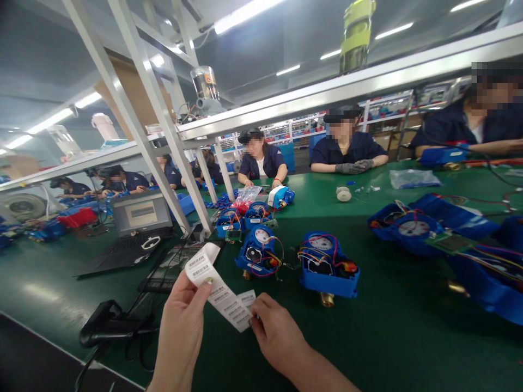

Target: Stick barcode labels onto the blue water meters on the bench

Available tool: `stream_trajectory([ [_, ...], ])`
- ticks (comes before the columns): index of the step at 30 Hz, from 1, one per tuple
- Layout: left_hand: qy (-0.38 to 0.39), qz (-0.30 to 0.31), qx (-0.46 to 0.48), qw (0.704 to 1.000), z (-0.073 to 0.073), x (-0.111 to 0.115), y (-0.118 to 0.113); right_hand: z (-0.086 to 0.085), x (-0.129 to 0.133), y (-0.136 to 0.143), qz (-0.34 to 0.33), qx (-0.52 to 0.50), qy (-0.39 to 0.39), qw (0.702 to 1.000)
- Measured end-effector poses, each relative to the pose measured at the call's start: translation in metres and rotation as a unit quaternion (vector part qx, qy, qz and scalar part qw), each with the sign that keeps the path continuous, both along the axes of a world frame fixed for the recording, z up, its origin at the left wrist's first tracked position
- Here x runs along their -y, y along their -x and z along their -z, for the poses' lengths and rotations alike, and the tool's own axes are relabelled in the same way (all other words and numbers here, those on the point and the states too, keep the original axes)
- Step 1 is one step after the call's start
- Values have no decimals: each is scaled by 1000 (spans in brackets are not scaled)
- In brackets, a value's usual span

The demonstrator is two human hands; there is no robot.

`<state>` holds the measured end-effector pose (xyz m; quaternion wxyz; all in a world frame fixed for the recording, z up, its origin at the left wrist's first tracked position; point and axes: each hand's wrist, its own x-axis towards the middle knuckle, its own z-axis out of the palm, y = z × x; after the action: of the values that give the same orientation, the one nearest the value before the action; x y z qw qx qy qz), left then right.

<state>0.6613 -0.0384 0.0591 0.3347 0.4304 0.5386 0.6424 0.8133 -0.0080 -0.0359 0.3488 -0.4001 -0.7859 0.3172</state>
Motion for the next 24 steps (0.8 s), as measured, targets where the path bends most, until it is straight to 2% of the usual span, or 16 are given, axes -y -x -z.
stream_trajectory([
  [4,1,2,0,1000,-2,1,0,7,-2,-2,6,-16,-27,999],
  [10,-16,-9,12,1000,4,-2,3,15,-4,-2,16,-19,-50,998],
  [13,-30,1,13,999,9,-4,1,8,-2,-1,34,-50,-56,997],
  [19,29,78,33,996,33,-8,-21,-14,4,-4,63,-246,-76,964],
  [24,65,109,105,986,42,-8,-36,-14,-1,-6,75,-250,-83,962],
])
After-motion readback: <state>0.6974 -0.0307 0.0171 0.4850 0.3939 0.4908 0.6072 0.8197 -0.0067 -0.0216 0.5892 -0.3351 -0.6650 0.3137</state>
